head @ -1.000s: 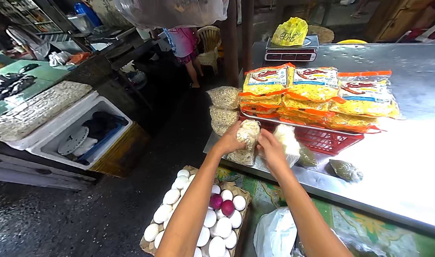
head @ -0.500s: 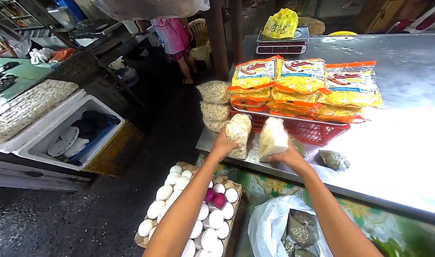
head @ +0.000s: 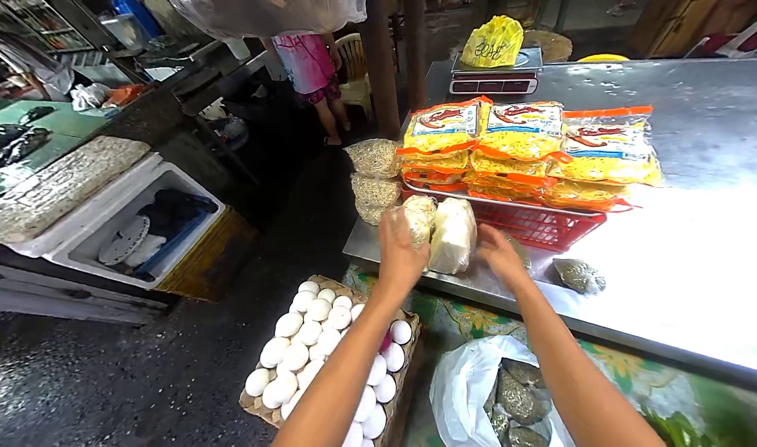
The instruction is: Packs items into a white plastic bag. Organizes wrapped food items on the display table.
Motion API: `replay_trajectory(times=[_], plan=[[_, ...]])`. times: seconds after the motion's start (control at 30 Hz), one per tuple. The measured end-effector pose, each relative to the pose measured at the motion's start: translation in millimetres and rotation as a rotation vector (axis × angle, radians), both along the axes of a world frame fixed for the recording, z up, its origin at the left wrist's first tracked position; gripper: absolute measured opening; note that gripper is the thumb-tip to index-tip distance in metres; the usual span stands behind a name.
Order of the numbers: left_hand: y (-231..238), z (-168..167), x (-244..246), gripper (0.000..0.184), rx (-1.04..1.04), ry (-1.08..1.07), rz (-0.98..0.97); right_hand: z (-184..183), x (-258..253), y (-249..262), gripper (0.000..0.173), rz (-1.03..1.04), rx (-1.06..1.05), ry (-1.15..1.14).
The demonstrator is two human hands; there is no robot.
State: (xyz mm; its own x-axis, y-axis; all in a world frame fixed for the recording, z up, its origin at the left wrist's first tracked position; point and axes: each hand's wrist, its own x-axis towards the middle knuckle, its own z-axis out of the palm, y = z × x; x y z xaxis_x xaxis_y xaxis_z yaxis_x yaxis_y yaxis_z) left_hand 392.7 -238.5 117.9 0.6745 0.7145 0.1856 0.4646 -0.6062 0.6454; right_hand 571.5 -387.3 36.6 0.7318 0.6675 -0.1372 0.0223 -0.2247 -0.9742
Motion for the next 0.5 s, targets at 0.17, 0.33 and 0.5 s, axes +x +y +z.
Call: replay_trajectory(times=[0.17, 0.33, 0.5], plan=[[-47.9, 6.4, 34.9, 0.089, -0.072, -0.024, -0.243, -11.7, 23.2, 16.5, 0.084, 0.083, 0.001, -0.003], [-32.8, -4.5, 72.3, 0.072, -0.117, 0.034, -0.237, -25.6, 27.0, 21.5, 0.079, 0.11, 0.008, 0.099], [-34.9, -0.9, 71.6, 0.053, -0.145, -0.033, -0.179, -43.8, 25.9, 25.1, 0.051, -0.055, 0.103, 0.297]])
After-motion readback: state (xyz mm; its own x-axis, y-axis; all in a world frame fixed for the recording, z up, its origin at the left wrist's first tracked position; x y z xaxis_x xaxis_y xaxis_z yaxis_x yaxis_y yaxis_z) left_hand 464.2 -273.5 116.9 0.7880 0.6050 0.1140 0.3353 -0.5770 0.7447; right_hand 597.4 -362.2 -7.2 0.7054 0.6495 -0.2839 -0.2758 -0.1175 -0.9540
